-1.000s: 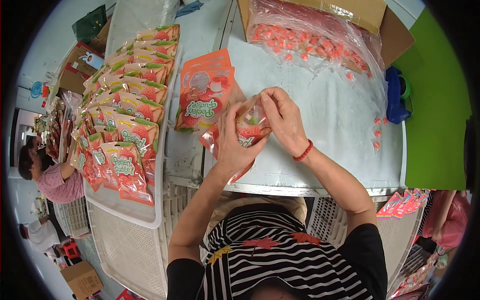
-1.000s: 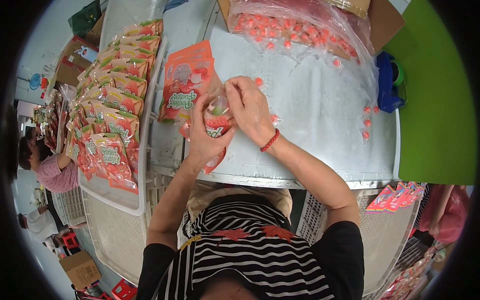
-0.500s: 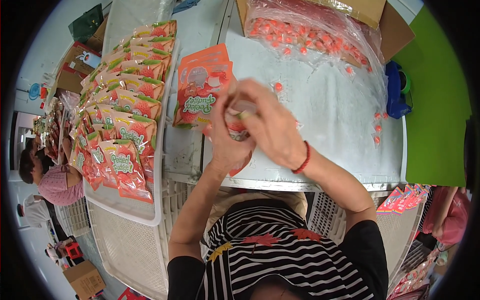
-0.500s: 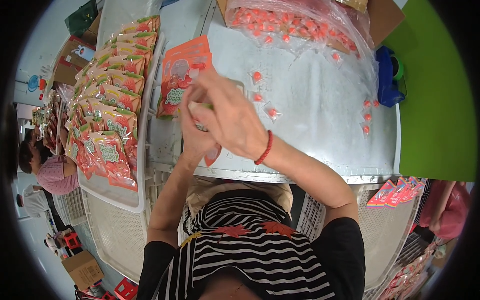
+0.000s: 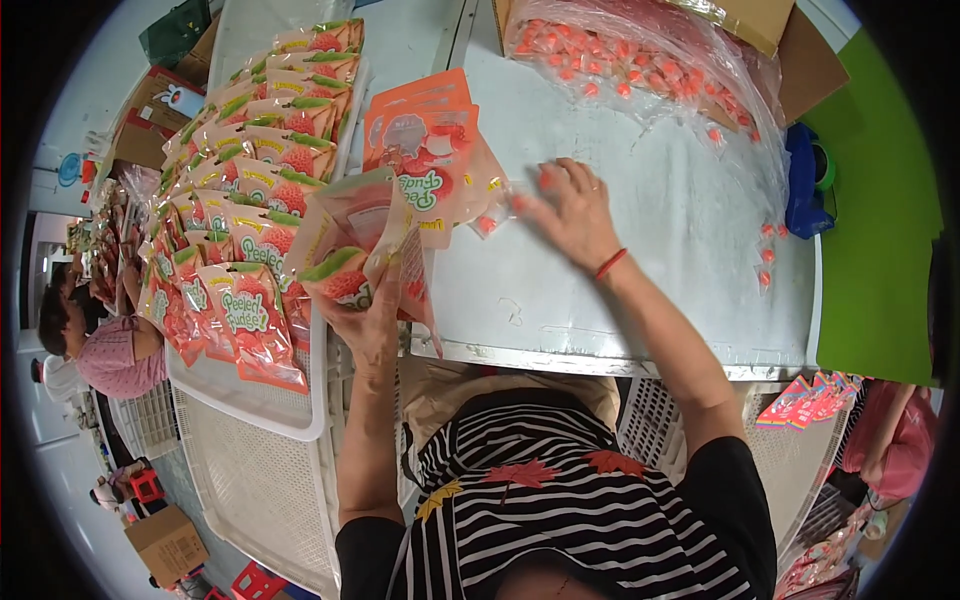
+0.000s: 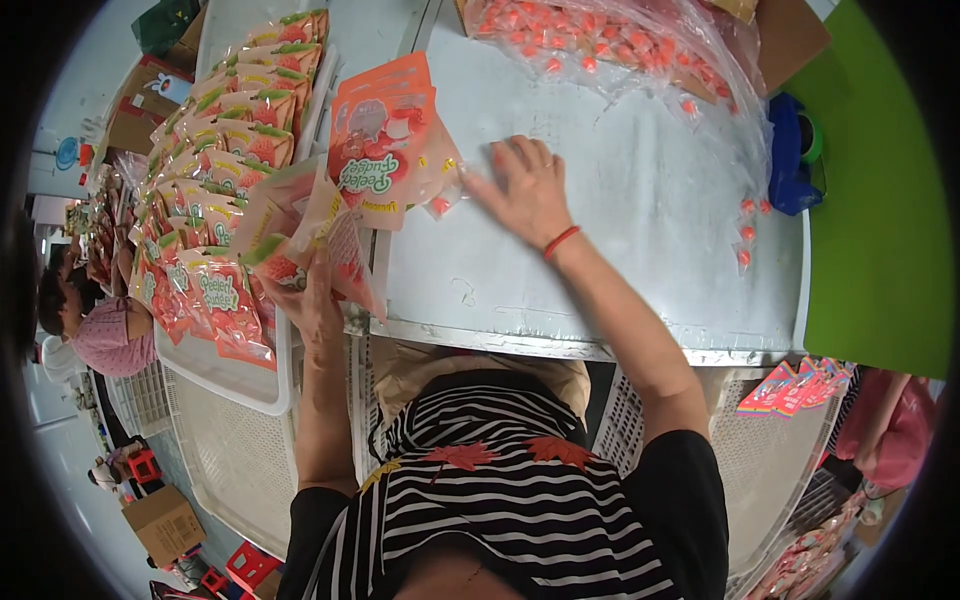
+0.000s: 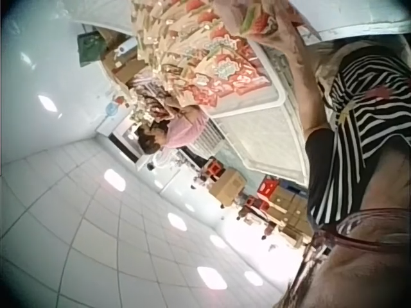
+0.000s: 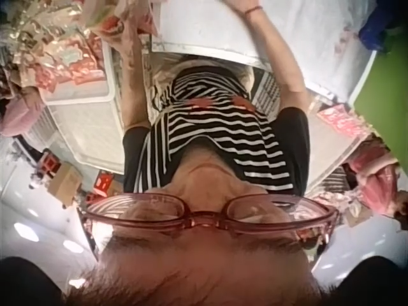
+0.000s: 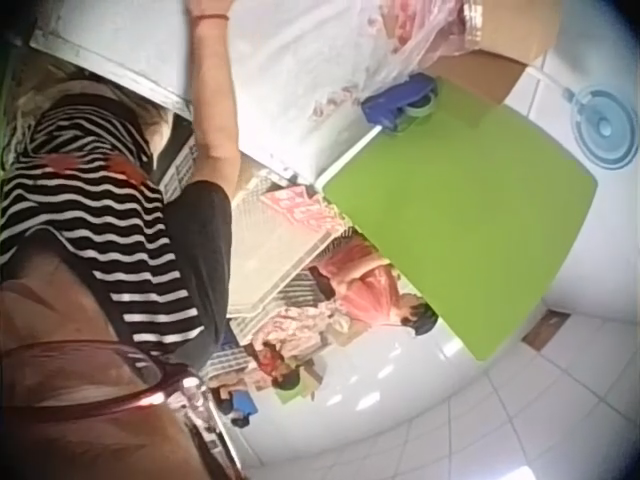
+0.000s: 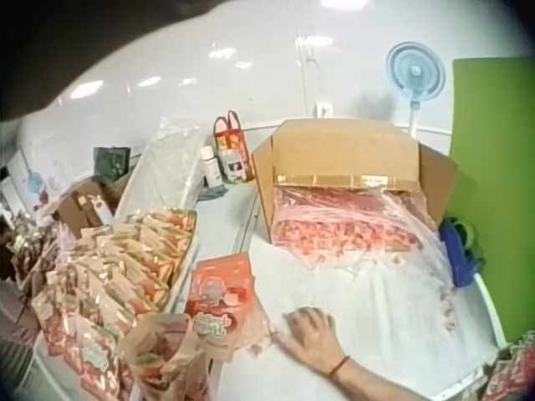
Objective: Packaging individual pieces of candy into branded pouches.
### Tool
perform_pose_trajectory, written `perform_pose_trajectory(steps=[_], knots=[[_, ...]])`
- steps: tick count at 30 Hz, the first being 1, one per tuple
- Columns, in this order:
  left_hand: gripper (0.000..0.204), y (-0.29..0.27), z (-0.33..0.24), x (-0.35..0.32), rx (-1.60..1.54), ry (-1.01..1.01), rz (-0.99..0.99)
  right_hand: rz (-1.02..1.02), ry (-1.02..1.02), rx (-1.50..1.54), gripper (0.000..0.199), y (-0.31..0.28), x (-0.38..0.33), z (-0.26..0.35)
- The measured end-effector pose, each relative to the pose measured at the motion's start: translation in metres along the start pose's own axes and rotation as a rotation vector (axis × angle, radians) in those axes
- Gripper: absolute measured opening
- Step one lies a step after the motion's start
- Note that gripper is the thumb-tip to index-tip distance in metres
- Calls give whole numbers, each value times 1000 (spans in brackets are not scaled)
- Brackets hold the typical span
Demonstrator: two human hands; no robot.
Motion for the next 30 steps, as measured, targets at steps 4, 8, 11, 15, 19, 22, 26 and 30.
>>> perform_pose_trajectory(steps=[4,8,11,15,19,22,26,30], knots=[[57,11,-10,-2,-21,-51,-7,-86,80,-272,51,20,-11,53],[61,16,-13,-4,-133,-71,2,-19,143,-339,42,36,-6,53],[68,13,-10,-6,-101,-39,23,46,142,-272,36,23,-9,34],[76,3,-2,-9,14,-57,76,179,-13,-364,35,-20,-24,28],[87,8,11,-13,54,-96,139,140,-110,-380,40,-31,-49,-2],[89,23,5,-9,42,-86,172,113,-54,-306,44,-26,-53,-1],[88,24,6,-4,54,-14,179,20,78,-235,52,-16,-48,23],[86,20,-1,-2,93,-81,175,-13,83,-266,60,2,-55,38]])
Point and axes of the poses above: each hand's wrist, its own x-axis towards the middle knuckle, its own y-axis out of the palm, z = x × y, the point moved 1 cm from there along x, towards the middle knuckle, and after that the axes turned 10 degrees about y, right-handed, at the moved point
